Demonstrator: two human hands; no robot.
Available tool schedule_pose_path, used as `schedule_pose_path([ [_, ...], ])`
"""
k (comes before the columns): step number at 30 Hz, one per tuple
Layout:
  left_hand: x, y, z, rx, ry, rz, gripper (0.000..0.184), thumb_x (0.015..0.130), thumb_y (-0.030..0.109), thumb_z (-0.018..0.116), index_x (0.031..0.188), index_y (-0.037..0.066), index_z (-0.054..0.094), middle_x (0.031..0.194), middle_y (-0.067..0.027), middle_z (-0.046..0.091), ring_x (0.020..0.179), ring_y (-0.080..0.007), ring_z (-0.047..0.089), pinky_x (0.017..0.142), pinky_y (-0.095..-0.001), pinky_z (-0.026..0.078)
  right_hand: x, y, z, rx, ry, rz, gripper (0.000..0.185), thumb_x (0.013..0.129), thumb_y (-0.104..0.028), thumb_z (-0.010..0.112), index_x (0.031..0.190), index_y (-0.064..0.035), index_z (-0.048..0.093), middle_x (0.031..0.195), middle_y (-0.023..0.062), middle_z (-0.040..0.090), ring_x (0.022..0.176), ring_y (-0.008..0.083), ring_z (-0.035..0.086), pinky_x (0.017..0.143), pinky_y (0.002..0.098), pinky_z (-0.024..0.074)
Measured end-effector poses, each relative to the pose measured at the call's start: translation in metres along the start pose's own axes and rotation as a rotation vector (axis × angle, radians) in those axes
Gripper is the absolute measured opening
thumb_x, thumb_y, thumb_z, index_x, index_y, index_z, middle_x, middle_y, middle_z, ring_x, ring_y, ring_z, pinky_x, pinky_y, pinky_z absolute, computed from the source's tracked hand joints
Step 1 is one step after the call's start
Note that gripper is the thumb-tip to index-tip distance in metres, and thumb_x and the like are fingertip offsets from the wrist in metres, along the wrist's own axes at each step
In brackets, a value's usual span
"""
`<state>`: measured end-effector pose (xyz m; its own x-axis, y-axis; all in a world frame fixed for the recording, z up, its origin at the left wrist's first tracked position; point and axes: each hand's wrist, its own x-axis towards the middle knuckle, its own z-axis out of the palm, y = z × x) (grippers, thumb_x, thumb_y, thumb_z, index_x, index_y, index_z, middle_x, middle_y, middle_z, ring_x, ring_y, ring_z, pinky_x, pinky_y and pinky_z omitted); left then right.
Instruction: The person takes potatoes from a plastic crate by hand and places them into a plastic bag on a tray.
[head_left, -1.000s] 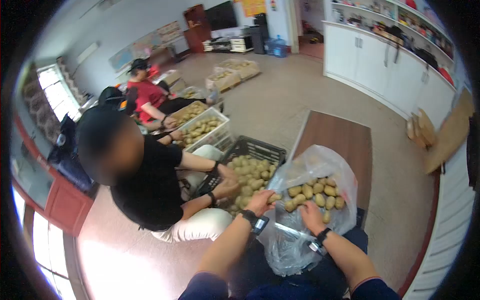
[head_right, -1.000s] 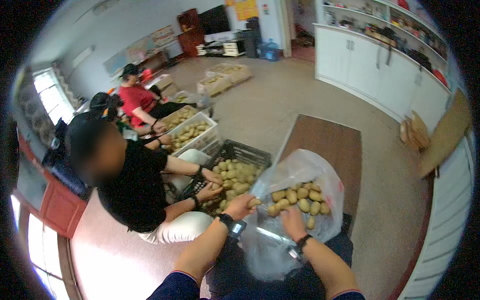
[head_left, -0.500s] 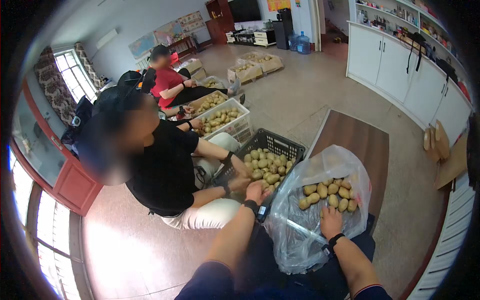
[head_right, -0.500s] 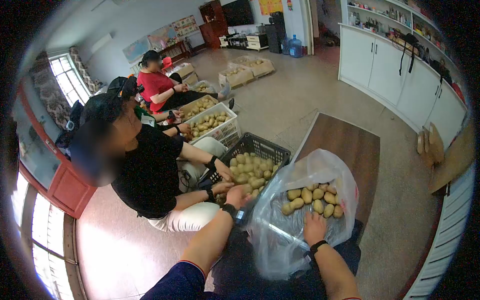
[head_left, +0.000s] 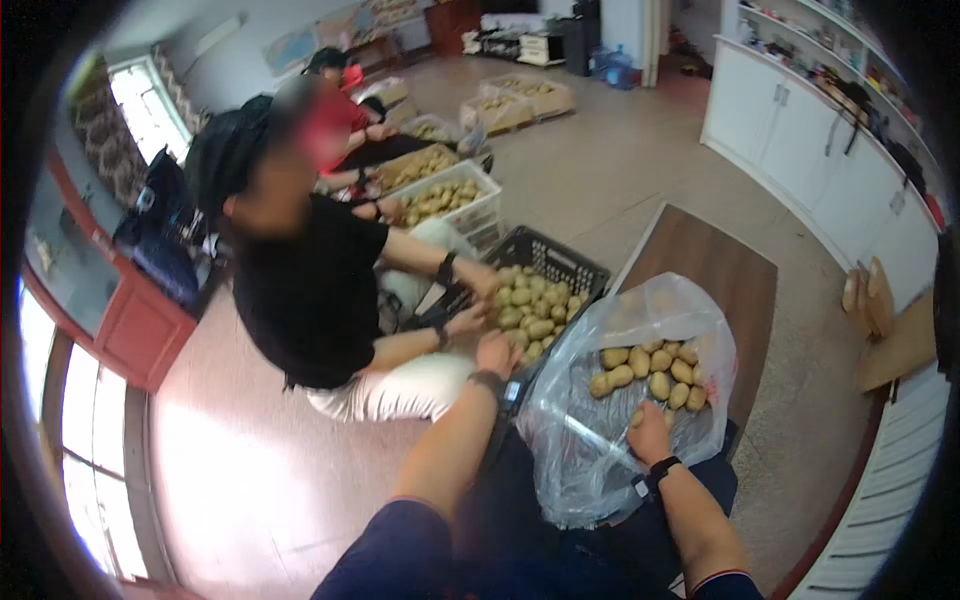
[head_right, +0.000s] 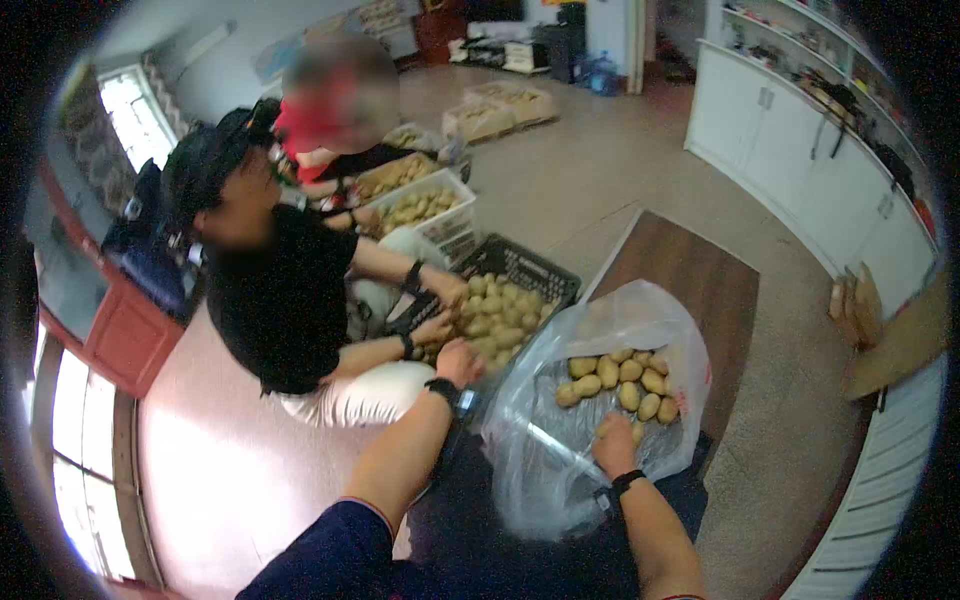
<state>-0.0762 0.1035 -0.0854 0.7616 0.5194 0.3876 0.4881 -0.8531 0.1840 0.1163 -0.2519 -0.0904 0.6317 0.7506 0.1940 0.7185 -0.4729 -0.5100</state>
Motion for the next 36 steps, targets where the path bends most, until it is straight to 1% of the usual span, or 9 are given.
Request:
schedule_pose_path([
  [3,-0.003,-0.010,0.038,-0.416,0.022,-0.289,0.023,0.077,0.020,0.070,0.093,0.004,0.068,0.098,-0.0189,0.066,0.086,-0.0321,0.065,0.076,-0.0391,0.053,0.004,0.000,-0.004,0.125,-0.094,0.069,0.037,0.074,-0.006,0.062,0.110,-0.0052,0.052,0.097,0.0185,0.061,0.092,0.0365,0.058,0.080,0.0433,0.0470],
  [5,0.000,0.008,0.009,0.086,0.030,-0.094,0.026,0.084,0.020,0.063,0.105,0.005,0.064,0.086,-0.0147,0.066,0.074,-0.0283,0.065,0.067,-0.0361,0.054,0.007,-0.007,-0.002,0.620,-0.168,0.411,0.029,0.081,-0.015,0.066,0.106,-0.0050,0.053,0.087,0.0088,0.059,0.071,0.0242,0.058,0.063,0.0362,0.0477],
  [7,0.014,0.023,0.039,-1.169,0.128,-0.909,0.027,0.087,0.019,0.057,0.109,0.004,0.061,0.076,-0.0104,0.064,0.068,-0.0232,0.064,0.060,-0.0335,0.054,0.015,-0.032,-0.015,0.812,-0.298,0.558,0.024,0.085,-0.021,0.065,0.101,-0.0065,0.055,0.082,0.0048,0.056,0.064,0.0181,0.053,0.055,0.0331,0.0430],
  [10,0.026,0.076,-0.040,-1.491,-0.072,-1.149,0.026,0.089,0.021,0.053,0.108,0.005,0.061,0.076,-0.0088,0.062,0.068,-0.0210,0.063,0.055,-0.0328,0.053,0.024,-0.045,-0.031,0.963,-0.386,0.722,0.021,0.091,-0.031,0.060,0.085,-0.0125,0.053,0.067,-0.0022,0.048,0.050,0.0093,0.043,0.043,0.0264,0.0331],
  [11,0.025,0.083,-0.045,-1.533,-0.071,-1.105,0.027,0.091,0.023,0.051,0.108,0.004,0.059,0.081,-0.0089,0.062,0.068,-0.0198,0.063,0.053,-0.0336,0.053,0.025,-0.049,-0.027,0.972,-0.404,0.708,0.028,0.095,-0.035,0.056,0.074,-0.0170,0.049,0.058,-0.0053,0.043,0.044,0.0065,0.039,0.039,0.0229,0.0279],
  [13,0.011,0.049,0.007,-0.841,-0.303,-0.169,0.029,0.092,0.028,0.050,0.108,0.004,0.056,0.092,-0.0099,0.061,0.070,-0.0211,0.063,0.054,-0.0339,0.052,0.032,-0.059,-0.019,1.050,-0.360,0.532,0.028,0.093,-0.040,0.058,0.075,-0.0204,0.049,0.059,-0.0071,0.042,0.044,0.0059,0.037,0.039,0.0228,0.0269],
  [15,0.025,0.093,-0.046,-1.465,-0.516,-0.947,0.038,0.093,0.036,0.054,0.115,0.005,0.052,0.103,-0.0098,0.059,0.076,-0.0233,0.063,0.060,-0.0361,0.051,0.041,-0.106,-0.052,1.069,-0.442,0.583,0.032,0.092,-0.042,0.059,0.074,-0.0181,0.049,0.058,-0.0073,0.041,0.044,0.0055,0.037,0.040,0.0232,0.0269],
  [25,0.037,0.114,-0.059,-1.503,-1.084,-0.844,0.044,0.092,0.051,0.053,0.110,0.010,0.054,0.089,-0.0064,0.062,0.062,-0.0203,0.060,0.052,-0.0324,0.044,0.058,-0.127,-0.015,1.077,-0.331,0.321,0.042,0.090,-0.033,0.064,0.116,-0.0019,0.055,0.087,0.0048,0.061,0.070,0.0086,0.056,0.055,0.0254,0.0445],
  [36,0.036,0.069,-0.023,-1.580,-0.492,-1.131,0.027,0.096,0.034,0.051,0.113,0.012,0.051,0.095,-0.0064,0.058,0.068,-0.0227,0.058,0.052,-0.0336,0.048,0.007,-0.012,-0.017,-0.193,0.128,0.349,0.042,0.076,-0.016,0.064,0.116,-0.0057,0.057,0.118,0.0186,0.054,0.106,0.0391,0.053,0.090,0.0486,0.0434],
])
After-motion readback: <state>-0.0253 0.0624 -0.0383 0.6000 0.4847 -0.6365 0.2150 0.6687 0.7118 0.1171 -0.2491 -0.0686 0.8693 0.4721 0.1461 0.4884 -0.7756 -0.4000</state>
